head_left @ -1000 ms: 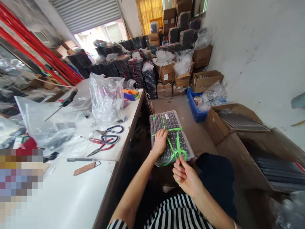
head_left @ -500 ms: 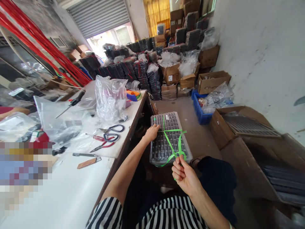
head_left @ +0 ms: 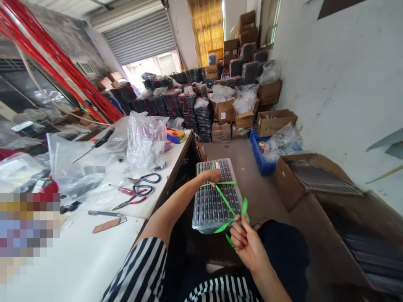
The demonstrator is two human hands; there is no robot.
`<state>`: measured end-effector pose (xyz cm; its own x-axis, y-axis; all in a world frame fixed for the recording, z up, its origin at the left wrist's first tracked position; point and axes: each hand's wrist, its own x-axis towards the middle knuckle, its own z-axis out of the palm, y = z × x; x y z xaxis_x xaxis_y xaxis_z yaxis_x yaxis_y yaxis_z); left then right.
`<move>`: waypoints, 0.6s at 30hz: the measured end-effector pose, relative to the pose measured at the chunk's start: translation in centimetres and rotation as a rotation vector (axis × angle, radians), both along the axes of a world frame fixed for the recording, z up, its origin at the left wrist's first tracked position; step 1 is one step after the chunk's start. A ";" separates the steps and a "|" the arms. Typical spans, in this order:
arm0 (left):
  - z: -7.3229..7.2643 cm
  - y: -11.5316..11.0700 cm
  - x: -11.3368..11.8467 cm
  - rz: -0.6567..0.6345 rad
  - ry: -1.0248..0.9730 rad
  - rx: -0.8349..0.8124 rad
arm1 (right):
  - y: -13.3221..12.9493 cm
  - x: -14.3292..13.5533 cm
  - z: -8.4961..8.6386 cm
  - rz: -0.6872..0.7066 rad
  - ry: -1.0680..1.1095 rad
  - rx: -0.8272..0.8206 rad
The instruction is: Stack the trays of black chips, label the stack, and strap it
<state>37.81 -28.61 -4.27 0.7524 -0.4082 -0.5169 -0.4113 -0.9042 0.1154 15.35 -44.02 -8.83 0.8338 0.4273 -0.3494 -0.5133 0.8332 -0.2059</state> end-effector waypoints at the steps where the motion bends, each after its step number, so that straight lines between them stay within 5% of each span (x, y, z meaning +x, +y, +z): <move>1: 0.2 0.0 0.3 0.008 0.005 0.003 | -0.2 -0.1 -0.1 -0.011 0.009 -0.004; 5: 0.0 0.0 -0.6 0.059 -0.087 -0.002 | -1.2 -1.4 -0.3 -0.001 0.069 -0.028; 12: -3.2 -2.0 -4.1 0.243 -0.368 -0.040 | -0.5 -5.5 -0.6 0.274 0.060 -0.332; 15: -3.8 -2.4 -4.0 0.277 -0.330 -0.075 | 0.4 -6.6 -0.5 0.470 -0.088 -0.538; 18: -3.6 -1.6 -3.5 0.291 -0.255 -0.130 | 1.0 -7.0 0.2 0.646 -0.487 -0.879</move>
